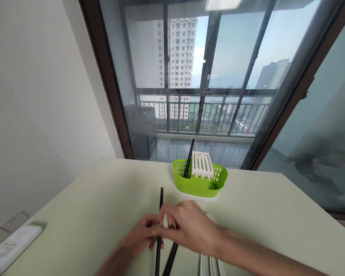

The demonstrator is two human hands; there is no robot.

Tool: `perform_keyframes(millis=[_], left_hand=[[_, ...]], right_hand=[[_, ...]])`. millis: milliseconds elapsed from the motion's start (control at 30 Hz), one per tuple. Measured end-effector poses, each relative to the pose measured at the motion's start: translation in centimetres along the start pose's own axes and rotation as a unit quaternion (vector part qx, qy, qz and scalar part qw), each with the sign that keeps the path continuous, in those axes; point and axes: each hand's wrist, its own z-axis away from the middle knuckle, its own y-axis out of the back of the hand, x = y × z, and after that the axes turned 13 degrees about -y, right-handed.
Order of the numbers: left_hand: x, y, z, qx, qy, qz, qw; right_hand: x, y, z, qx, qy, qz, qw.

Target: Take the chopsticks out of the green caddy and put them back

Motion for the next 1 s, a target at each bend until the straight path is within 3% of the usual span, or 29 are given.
perform_keyframes(millis=[100, 267, 367, 467, 567, 700, 800, 900, 1000], left_hand=[[0.2, 0.0, 0.0, -0.032, 0.006, 0.018, 0.999], [0.5, -0.4, 0.4, -0.069, 0.014, 0.018, 0.997], [0.3, -0.4, 0.4, -0.049, -0.014, 0.026, 0.998], [0.2, -0.3, 0.2, -0.001, -0.067, 0.001, 0.998], [0.7, -0.5, 0.0, 0.045, -0.124, -0.080, 0.988], [1.6, -1.0, -0.2, 0.102, -0.173, -0.222, 0.954], [1.4, -1.2, -0.5, 0.158, -0.187, -0.306, 0.920], [0.8, -1.0, -0.7, 0.159, -0.185, -0.361, 0.900], [0.4, -0.7, -0.9, 0.156, -0.164, -0.379, 0.897]], right_hand=[[0.7, -0.5, -1.4, 0.005, -0.117, -0.145, 0.982], [1.0, -2.0, -2.9, -0.021, -0.147, -0.267, 0.952], [-0.2, -1.4, -3.1, -0.018, -0.118, -0.227, 0.966], [-2.0, 0.4, -2.8, 0.065, -0.053, -0.134, 0.987], [-3.3, 2.6, -2.4, 0.156, 0.050, -0.040, 0.986], [-3.1, 4.1, -2.4, 0.154, 0.142, -0.008, 0.978], [-1.4, 3.8, -2.6, 0.125, 0.122, -0.018, 0.984], [0.6, 3.0, -2.8, 0.109, 0.076, -0.037, 0.990], [1.9, 2.4, -2.9, 0.101, 0.051, -0.052, 0.992]])
